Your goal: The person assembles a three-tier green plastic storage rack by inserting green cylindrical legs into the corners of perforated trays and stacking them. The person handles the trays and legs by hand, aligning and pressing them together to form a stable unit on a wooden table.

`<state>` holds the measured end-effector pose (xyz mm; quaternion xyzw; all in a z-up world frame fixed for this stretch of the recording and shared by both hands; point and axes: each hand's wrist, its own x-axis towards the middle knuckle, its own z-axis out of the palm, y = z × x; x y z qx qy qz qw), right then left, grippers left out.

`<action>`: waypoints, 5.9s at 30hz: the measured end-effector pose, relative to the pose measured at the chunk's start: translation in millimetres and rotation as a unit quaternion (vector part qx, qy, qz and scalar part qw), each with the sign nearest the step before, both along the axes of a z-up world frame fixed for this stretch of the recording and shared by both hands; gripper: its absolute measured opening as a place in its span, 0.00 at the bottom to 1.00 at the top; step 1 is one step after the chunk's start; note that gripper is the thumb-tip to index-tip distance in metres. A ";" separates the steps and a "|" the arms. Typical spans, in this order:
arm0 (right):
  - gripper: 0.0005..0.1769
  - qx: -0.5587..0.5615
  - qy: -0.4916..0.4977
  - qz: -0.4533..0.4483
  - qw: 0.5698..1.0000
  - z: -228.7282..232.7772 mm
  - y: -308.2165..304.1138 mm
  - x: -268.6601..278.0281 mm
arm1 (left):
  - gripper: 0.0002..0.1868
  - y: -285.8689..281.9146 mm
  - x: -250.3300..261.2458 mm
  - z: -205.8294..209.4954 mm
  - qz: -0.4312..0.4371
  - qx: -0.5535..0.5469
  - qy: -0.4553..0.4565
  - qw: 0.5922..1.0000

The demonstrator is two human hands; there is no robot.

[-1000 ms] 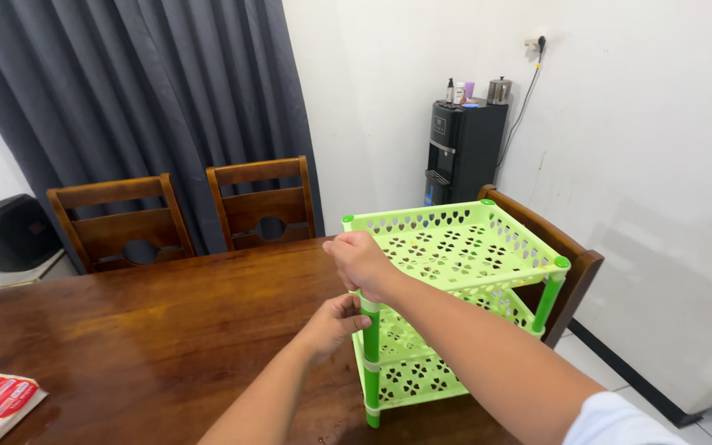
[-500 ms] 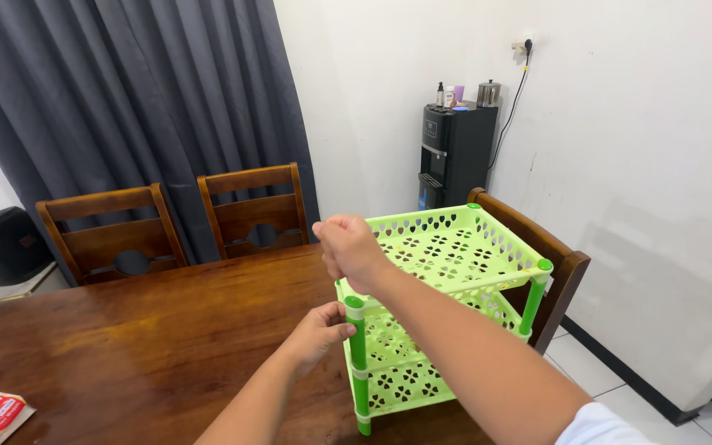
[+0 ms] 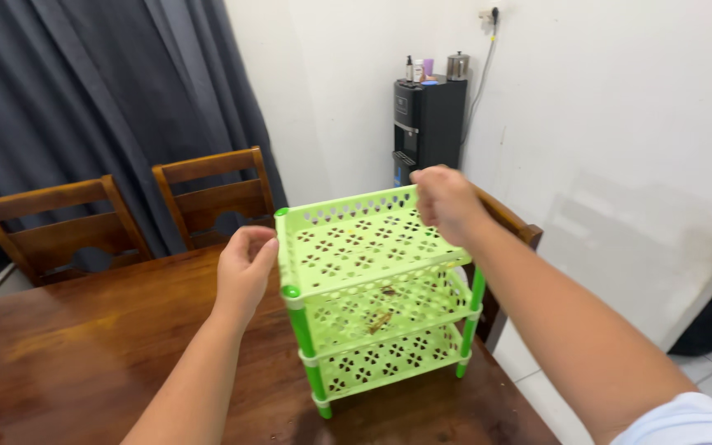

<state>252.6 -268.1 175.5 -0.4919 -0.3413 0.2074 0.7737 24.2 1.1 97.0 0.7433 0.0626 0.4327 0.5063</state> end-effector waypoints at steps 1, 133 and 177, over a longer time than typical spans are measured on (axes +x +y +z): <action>0.21 0.012 0.007 0.018 1.000 3.6 -18.2 10.8 | 0.11 -15.4 9.4 11.5 0.024 0.043 0.018 0.999; 0.16 -0.178 -0.232 -0.018 0.956 -89.2 -42.2 133.9 | 0.25 -9.6 -9.9 43.4 0.037 0.480 0.546 0.686; 0.21 0.031 -0.002 0.246 0.969 -23.0 0.7 95.8 | 0.13 -223.1 105.5 43.2 0.106 0.173 0.378 0.904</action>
